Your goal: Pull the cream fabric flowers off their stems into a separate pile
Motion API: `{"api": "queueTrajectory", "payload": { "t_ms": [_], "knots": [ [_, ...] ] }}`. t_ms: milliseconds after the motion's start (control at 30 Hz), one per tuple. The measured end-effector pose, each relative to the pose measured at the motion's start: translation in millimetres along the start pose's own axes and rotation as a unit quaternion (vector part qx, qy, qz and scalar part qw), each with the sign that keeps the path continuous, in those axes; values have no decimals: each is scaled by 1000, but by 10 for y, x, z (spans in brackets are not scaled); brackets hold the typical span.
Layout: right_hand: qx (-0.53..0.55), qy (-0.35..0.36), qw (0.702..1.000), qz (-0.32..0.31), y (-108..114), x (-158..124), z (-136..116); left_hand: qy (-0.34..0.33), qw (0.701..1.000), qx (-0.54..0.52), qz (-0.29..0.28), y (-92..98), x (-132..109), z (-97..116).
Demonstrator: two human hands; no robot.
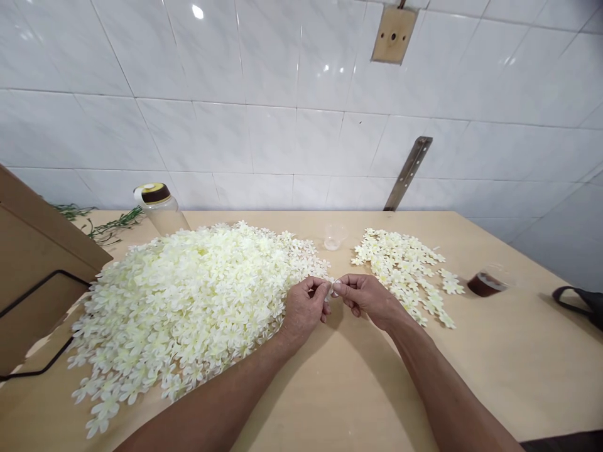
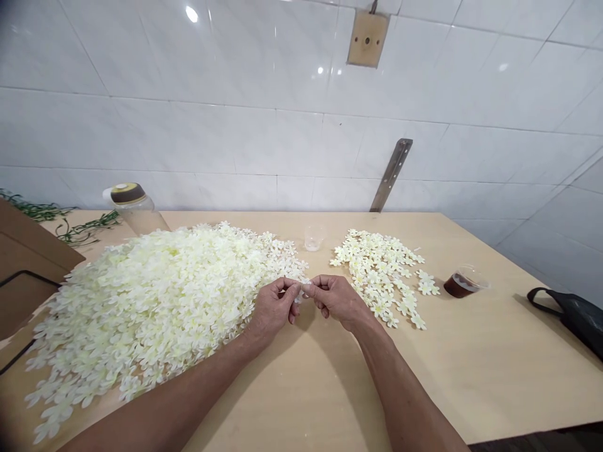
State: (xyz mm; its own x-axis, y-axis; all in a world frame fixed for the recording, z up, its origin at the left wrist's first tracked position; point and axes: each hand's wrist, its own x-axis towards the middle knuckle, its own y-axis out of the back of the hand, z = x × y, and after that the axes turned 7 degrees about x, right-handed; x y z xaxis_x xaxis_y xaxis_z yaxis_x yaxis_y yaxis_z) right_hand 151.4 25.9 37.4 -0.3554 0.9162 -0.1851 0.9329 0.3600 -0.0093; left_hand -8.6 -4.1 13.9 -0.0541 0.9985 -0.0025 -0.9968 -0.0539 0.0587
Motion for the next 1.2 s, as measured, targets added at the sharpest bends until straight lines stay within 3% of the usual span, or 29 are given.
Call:
{"api": "queueTrajectory", "payload": {
  "t_ms": [167,367,567,700,833,933,1067,1200],
  "knots": [
    [8,6,1000,7,29,-1,-15,8,1000,-9,12,-4,6,-16],
    [50,53,993,89,152,1,-65,2,999,-34,21,-15,3,-29],
    [100,28,990,91,132,31,-14,-1,999,-28,21,-17,-6,-22],
    [82,27,995,48,85,16,-3,10,999,-33,10,-8,-2,-10],
    [47,28,998,-20,77,-22,-30,44,993,-89,-65,0,-2,12],
    [29,28,999,-37,88,-41,-48,79,978,-161,-104,0,-17,53],
    [-6,17,998,-55,104,-50,-51,116,964,-212,-108,3,-36,111],
    [-64,8,996,-57,96,-50,-53,118,968,-197,-106,13,-36,126]
  ]
}}
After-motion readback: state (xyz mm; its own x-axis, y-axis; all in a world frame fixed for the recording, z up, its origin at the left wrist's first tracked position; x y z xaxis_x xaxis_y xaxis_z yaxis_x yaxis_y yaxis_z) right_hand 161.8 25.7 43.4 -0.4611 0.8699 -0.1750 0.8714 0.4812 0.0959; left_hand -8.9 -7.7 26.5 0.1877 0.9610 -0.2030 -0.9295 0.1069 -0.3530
